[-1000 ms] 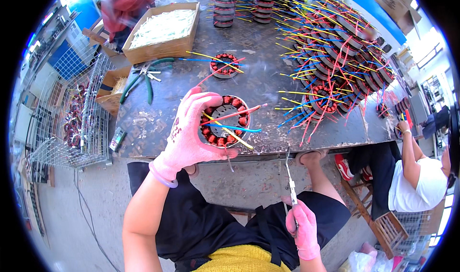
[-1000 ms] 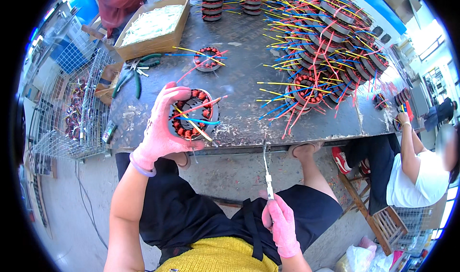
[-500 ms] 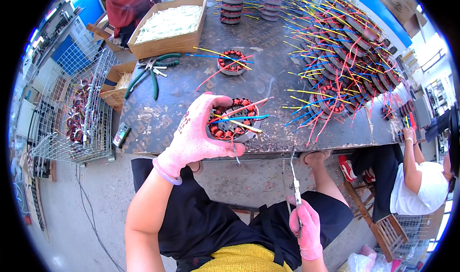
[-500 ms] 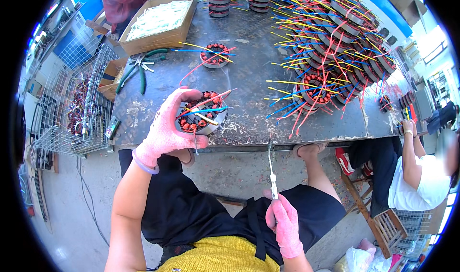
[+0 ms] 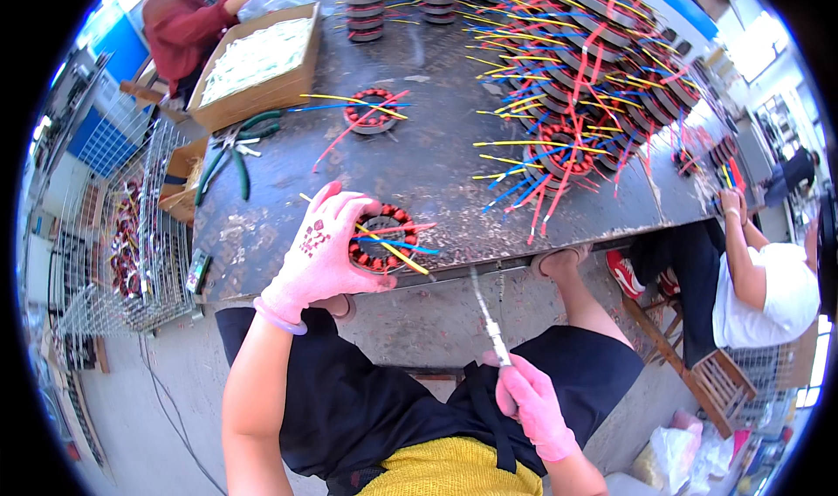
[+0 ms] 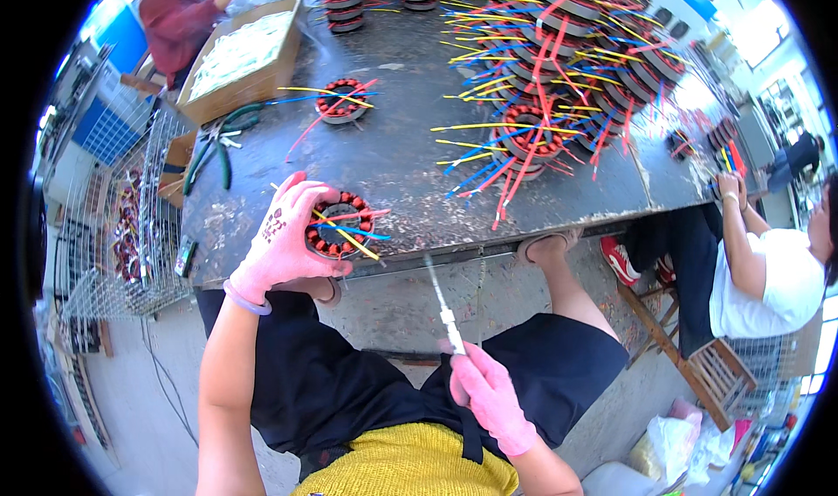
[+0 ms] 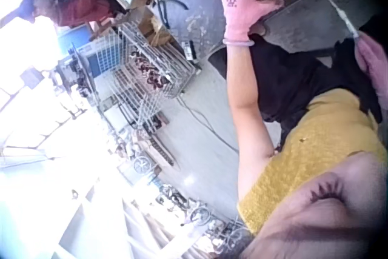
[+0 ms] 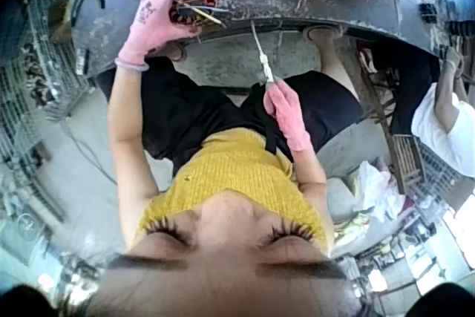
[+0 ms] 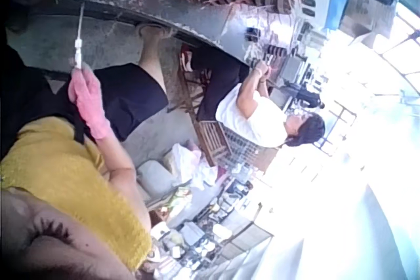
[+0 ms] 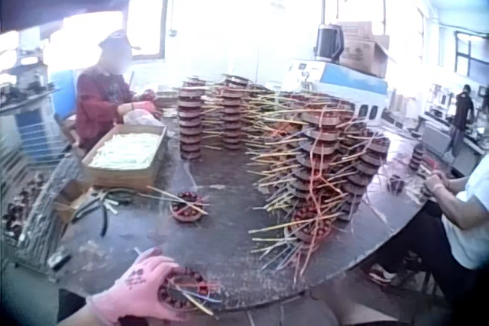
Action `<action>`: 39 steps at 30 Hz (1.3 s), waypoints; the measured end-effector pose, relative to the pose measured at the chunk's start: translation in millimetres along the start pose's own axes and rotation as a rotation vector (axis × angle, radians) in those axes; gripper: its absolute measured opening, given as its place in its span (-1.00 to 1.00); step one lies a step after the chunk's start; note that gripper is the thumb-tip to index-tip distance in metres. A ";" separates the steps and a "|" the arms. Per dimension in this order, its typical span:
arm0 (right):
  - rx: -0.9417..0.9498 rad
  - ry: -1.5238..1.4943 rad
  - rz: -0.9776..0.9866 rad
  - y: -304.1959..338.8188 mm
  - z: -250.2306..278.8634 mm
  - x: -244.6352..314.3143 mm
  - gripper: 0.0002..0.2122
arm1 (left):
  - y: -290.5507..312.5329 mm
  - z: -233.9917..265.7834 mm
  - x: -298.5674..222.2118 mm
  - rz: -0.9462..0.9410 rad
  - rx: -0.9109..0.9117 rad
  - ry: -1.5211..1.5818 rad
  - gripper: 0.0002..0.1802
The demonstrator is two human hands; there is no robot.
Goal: The person uses a handheld torch to apply heat to the ends of wires on a circular metal component, then places the component aside.
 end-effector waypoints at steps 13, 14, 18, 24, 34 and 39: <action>0.148 -0.044 -0.078 -12.8 -2.8 -20.2 -0.63 | -4.0 -16.3 -2.0 -0.010 0.063 -0.056 -0.06; 0.136 -0.038 -0.074 -12.6 -4.5 -17.8 -0.64 | -3.6 -16.4 -2.4 -0.011 0.061 -0.055 -0.06; 0.110 0.020 -0.057 -11.5 -5.8 -13.3 -0.64 | -4.1 -14.5 -4.9 -0.010 0.070 -0.050 -0.07; 0.118 0.014 -0.031 -11.2 -9.2 -10.9 -0.63 | -4.3 -12.2 -7.0 -0.003 0.087 -0.070 -0.05; 0.118 -0.037 -0.045 -11.2 -10.6 -11.1 -0.63 | -4.1 -11.6 -6.3 -0.009 0.086 -0.062 -0.08; 0.154 0.007 -0.019 -13.0 -6.5 -14.7 -0.64 | -3.5 -13.4 -4.8 -0.012 0.081 -0.071 -0.08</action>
Point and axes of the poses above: each hand's wrist, its own y-axis away from the middle knuckle, its own z-axis out of the back of the hand, x = y × z, the point moved 3 cm from there along -y, towards the middle knuckle, and after that the axes turned 6 degrees about -y, right-handed, at the moved point
